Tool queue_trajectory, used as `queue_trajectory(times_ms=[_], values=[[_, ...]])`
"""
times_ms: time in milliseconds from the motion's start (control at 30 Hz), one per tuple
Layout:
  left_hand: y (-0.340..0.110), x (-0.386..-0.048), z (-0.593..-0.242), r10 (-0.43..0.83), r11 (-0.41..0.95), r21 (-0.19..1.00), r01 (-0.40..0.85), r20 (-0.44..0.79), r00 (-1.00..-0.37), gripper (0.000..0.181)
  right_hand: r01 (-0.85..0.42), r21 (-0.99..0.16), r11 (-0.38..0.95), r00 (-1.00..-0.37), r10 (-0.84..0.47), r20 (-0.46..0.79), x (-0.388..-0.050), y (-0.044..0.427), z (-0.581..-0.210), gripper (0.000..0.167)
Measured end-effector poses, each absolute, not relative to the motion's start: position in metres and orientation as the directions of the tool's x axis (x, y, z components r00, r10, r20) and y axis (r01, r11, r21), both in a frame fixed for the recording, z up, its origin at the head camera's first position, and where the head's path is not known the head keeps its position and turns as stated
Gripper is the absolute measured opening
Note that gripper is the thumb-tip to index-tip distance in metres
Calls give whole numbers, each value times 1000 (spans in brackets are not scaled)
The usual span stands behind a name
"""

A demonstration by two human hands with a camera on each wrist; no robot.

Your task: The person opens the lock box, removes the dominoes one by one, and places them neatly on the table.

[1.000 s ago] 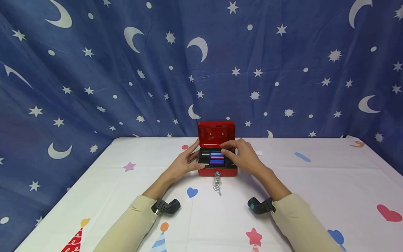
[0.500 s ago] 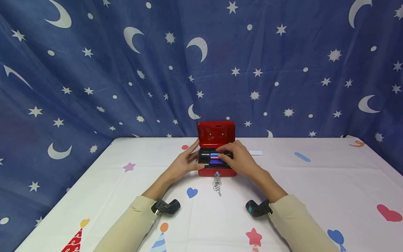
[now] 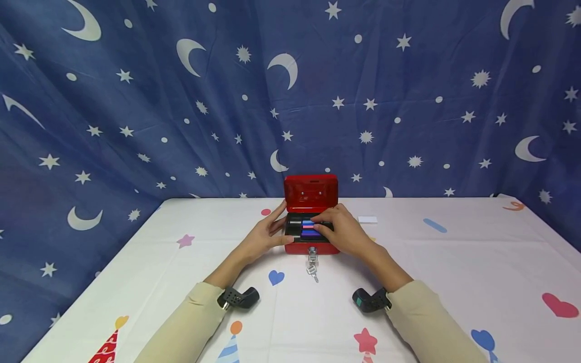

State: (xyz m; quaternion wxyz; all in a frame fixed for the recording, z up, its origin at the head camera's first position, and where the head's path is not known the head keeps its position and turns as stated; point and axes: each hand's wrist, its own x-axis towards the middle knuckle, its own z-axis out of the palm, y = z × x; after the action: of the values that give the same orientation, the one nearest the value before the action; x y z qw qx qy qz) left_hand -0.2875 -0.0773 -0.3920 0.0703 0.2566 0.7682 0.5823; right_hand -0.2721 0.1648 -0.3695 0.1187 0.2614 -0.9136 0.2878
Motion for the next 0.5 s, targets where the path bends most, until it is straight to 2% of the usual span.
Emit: queue_trajectory(times_ms=[300, 500], values=[[-78, -288, -391, 496, 189, 933, 307, 179, -850, 93, -548, -436, 714, -832, -415, 367, -272, 163, -369, 24], [-78, -276, -373, 531, 183, 938, 295, 158, -833, 93, -546, -438, 714, -833, -408, 373, -271, 163, -368, 24]])
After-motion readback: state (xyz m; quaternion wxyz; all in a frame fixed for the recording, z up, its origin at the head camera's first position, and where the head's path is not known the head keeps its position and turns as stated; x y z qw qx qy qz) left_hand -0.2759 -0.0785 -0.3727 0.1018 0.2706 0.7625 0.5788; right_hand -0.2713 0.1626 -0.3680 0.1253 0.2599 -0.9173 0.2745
